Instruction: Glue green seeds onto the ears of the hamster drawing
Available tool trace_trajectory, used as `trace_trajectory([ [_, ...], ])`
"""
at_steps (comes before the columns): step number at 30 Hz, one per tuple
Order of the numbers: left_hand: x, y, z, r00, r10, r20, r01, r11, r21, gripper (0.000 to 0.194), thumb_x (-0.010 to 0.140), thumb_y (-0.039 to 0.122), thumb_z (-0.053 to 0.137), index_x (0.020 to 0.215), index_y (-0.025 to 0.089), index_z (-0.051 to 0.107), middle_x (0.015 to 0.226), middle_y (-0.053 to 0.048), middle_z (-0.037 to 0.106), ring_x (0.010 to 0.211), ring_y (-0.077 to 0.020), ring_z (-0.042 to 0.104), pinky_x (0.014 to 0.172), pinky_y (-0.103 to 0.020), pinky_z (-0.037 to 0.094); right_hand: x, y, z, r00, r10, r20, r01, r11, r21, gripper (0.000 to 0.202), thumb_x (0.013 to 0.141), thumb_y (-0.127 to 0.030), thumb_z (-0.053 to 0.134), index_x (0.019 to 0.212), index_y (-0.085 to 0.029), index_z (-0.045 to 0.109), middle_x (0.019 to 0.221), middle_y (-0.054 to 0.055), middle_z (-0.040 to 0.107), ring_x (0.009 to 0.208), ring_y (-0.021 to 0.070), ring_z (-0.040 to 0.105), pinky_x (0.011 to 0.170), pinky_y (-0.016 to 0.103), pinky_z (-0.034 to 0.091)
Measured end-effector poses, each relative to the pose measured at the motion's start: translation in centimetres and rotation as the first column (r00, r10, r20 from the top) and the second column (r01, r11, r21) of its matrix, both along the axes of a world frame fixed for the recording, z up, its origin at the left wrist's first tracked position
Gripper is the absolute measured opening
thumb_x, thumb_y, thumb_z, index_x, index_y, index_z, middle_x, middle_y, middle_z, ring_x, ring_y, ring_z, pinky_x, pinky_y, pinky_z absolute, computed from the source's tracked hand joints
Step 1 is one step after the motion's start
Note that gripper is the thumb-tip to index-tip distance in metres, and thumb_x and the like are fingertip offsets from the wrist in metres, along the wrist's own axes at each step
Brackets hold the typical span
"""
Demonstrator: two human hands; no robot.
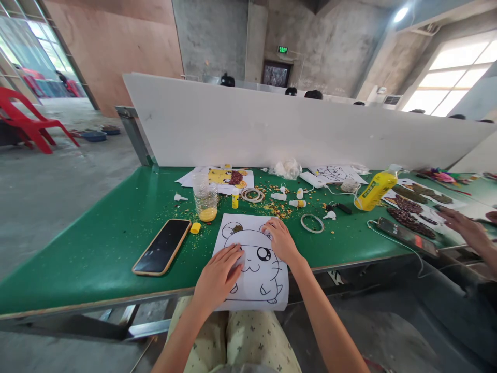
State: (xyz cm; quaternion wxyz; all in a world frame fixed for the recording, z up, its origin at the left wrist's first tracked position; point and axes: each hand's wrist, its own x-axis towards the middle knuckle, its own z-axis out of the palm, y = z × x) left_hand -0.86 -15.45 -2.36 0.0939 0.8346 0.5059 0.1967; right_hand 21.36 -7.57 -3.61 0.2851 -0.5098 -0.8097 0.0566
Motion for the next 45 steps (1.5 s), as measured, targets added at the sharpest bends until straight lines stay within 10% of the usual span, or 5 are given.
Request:
trace_trajectory([
  [25, 0.0, 0.0, -0.1, 1.000, 0.013, 0.013, -0.013, 1.000, 0.028, 0.036, 0.092, 0.033, 0.037, 0.124, 0.024, 0.051, 0.135, -0.001, 0.048, 0.125, -0.0187, 0.042, 0.104, -0.038, 0.037, 0.2, 0.2, 0.0, 0.945, -0.049, -0.324, 0.041, 0.999, -0.029, 0.023, 0.068, -0.003, 0.042, 0.081, -0.020, 0.050, 0.091, 0.005, 0.051, 0.094, 0.0212, 0.045, 0.085, 0.037, 0.037],
  [32, 0.0, 0.1, -0.2, 1.000, 0.005, 0.008, -0.006, 1.000, 0.027, 0.037, 0.092, 0.034, 0.036, 0.126, 0.025, 0.049, 0.135, -0.001, 0.047, 0.126, -0.0188, 0.040, 0.104, -0.038, 0.037, 1.0, 0.5, 0.1, 0.736, -0.183, -0.652, 0.058, 0.976, -0.208, 0.022, 0.073, -0.038, 0.059, 0.068, -0.019, 0.051, 0.065, 0.000, 0.054, 0.061, 0.0135, 0.048, 0.060, 0.027, 0.041],
  [45, -0.1, 0.0, -0.1, 1.000, 0.007, 0.001, -0.007, 1.000, 0.020, 0.038, 0.093, 0.034, 0.035, 0.126, 0.025, 0.049, 0.136, 0.000, 0.046, 0.127, -0.0179, 0.040, 0.105, -0.037, 0.036, 2.3, 0.4, 0.7, 0.301, -0.285, -0.910, -0.170, 0.923, -0.345, 0.025, 0.063, -0.039, 0.072, 0.067, -0.016, 0.062, 0.063, 0.000, 0.060, 0.061, 0.0117, 0.054, 0.064, 0.027, 0.045],
])
